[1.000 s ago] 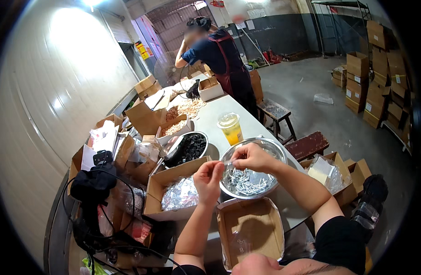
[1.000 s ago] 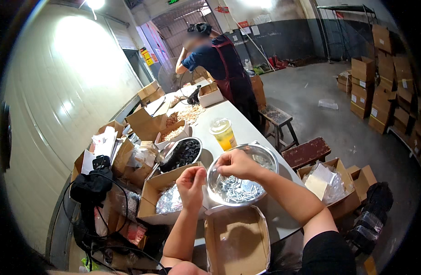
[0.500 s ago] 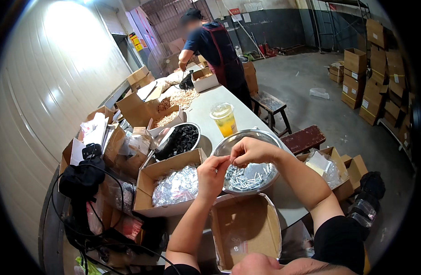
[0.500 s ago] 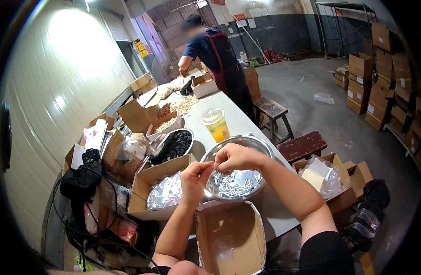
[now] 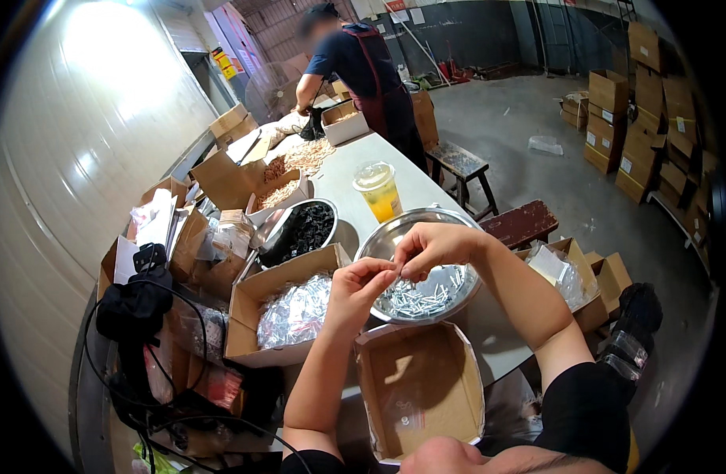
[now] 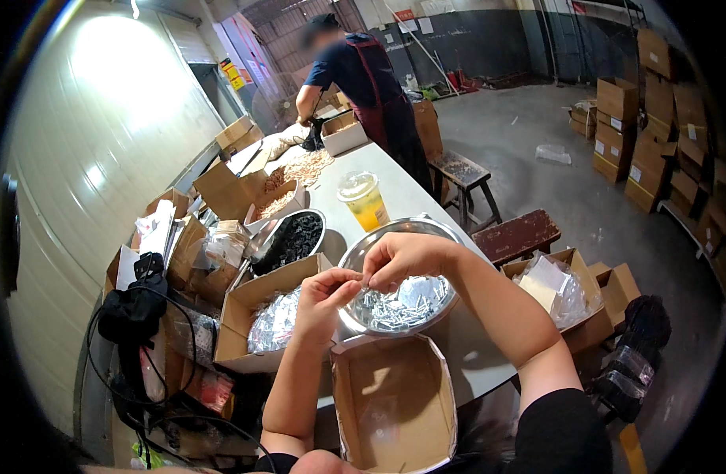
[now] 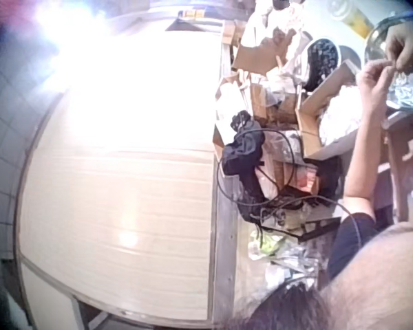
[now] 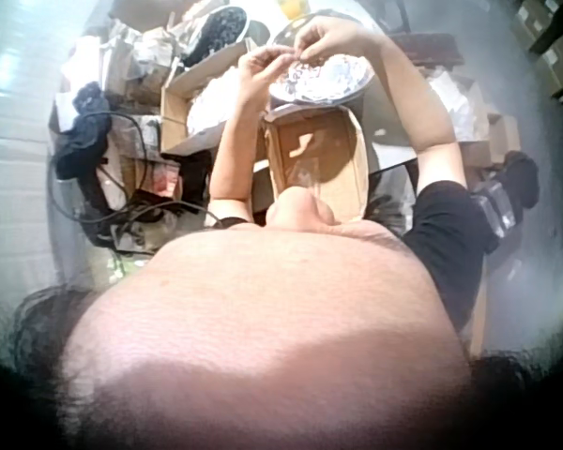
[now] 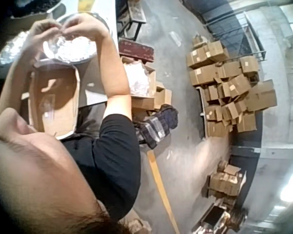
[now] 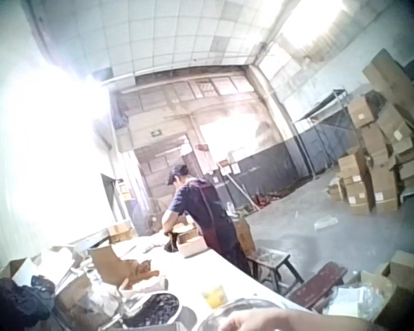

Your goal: The person picks small metal fasteners from a stainless steel bowl and places them into small clear plastic bags. The person then places the filled bags into a cardboard box.

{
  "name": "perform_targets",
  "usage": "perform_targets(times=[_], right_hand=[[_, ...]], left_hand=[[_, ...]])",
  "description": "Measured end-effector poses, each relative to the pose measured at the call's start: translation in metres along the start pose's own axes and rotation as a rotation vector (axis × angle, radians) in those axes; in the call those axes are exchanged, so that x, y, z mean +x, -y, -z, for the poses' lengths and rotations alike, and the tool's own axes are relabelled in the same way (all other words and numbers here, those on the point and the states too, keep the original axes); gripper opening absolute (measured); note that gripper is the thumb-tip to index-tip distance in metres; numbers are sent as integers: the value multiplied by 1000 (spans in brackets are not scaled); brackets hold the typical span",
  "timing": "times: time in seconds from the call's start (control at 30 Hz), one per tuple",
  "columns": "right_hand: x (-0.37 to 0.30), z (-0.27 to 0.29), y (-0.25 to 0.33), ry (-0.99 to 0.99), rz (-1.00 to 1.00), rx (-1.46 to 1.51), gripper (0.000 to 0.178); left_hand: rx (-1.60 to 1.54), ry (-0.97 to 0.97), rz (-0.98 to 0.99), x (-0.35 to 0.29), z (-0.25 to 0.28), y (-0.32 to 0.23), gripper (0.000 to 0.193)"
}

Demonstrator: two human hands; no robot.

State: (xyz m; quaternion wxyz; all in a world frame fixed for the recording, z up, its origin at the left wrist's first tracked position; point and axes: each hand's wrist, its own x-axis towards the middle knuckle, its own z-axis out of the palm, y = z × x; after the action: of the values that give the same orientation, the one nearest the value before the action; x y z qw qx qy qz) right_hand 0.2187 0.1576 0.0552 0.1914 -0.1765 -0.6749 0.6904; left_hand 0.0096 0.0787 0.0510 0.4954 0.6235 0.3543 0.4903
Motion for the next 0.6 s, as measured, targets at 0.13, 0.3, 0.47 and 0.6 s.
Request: perform_targets(times=[0.13,0.3,0.47,0.6], right_hand=[[2,0,-1,-18,5,3,14],[3,-1,-2,-4,12,12,18],[-2,4,4,-126,-3,-113,18],[-14,12,17,-299,95,-159,18]], left_hand=[[61,-4,-95,2,3,3,13],[16,-176,-75,-1,6,7,14],[-92,-89,36,1,6,4,15],[-193,36,136,3,4,9,21]])
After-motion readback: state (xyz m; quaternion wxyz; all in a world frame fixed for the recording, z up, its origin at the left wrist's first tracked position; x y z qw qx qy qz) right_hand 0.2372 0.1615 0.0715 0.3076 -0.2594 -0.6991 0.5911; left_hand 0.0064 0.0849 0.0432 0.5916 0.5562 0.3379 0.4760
